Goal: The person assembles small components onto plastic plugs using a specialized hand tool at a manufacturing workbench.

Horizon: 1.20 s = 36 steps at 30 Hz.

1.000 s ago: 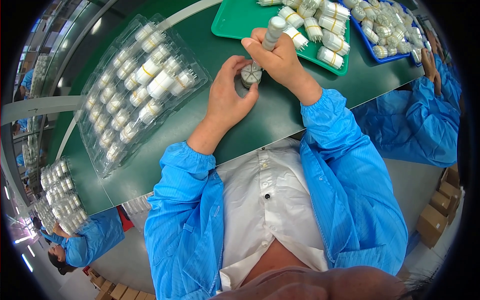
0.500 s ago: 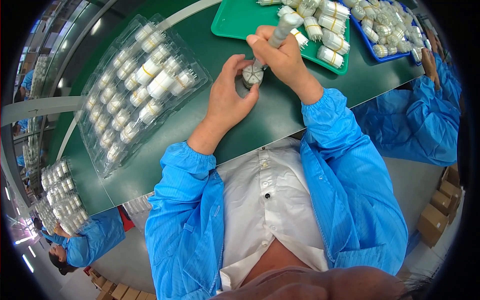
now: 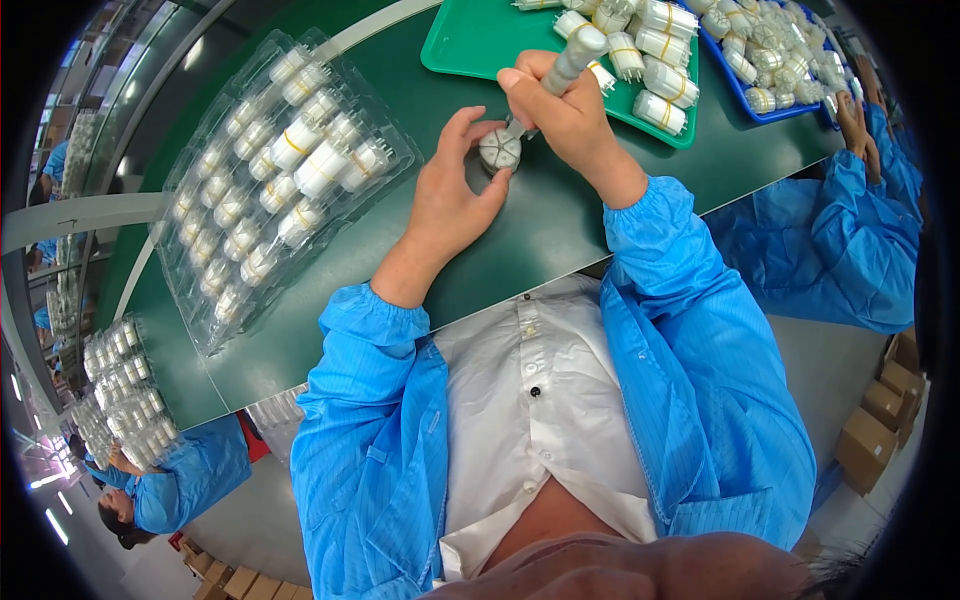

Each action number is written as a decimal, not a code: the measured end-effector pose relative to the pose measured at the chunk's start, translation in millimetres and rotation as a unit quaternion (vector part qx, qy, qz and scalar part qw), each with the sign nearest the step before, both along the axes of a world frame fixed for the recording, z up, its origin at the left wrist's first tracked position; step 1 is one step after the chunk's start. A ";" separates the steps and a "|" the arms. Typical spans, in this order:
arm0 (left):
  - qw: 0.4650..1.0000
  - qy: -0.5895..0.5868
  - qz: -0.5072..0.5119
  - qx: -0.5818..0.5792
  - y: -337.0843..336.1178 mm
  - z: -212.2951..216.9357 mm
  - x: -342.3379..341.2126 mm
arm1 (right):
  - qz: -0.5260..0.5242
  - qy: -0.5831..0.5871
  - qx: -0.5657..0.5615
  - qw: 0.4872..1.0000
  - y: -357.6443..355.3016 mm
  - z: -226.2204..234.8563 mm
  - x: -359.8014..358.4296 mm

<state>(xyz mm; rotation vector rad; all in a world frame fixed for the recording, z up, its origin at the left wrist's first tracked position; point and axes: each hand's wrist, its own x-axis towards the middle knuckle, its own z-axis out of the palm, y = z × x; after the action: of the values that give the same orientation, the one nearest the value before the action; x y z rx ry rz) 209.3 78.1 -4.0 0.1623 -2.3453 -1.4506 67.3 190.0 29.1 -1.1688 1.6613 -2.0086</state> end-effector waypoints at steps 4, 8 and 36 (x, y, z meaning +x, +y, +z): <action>0.999 0.048 -0.006 -0.010 -0.4 -6.2 -3.6 | -0.002 0.065 0.051 0.997 -4.5 -4.1 -1.6; 0.997 0.047 0.004 -0.067 -4.0 0.2 -1.5 | -0.011 0.161 0.074 0.984 -12.0 -4.0 -0.7; 0.908 0.226 -0.132 -0.326 -5.0 34.7 -138.0 | -0.279 0.155 -0.112 0.941 20.2 -12.6 -33.4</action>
<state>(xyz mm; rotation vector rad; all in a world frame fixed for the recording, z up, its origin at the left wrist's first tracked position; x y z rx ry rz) 71.3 73.1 30.7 -0.6217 -2.3507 -0.6192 33.9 210.2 16.5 -1.2406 2.1592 -2.5093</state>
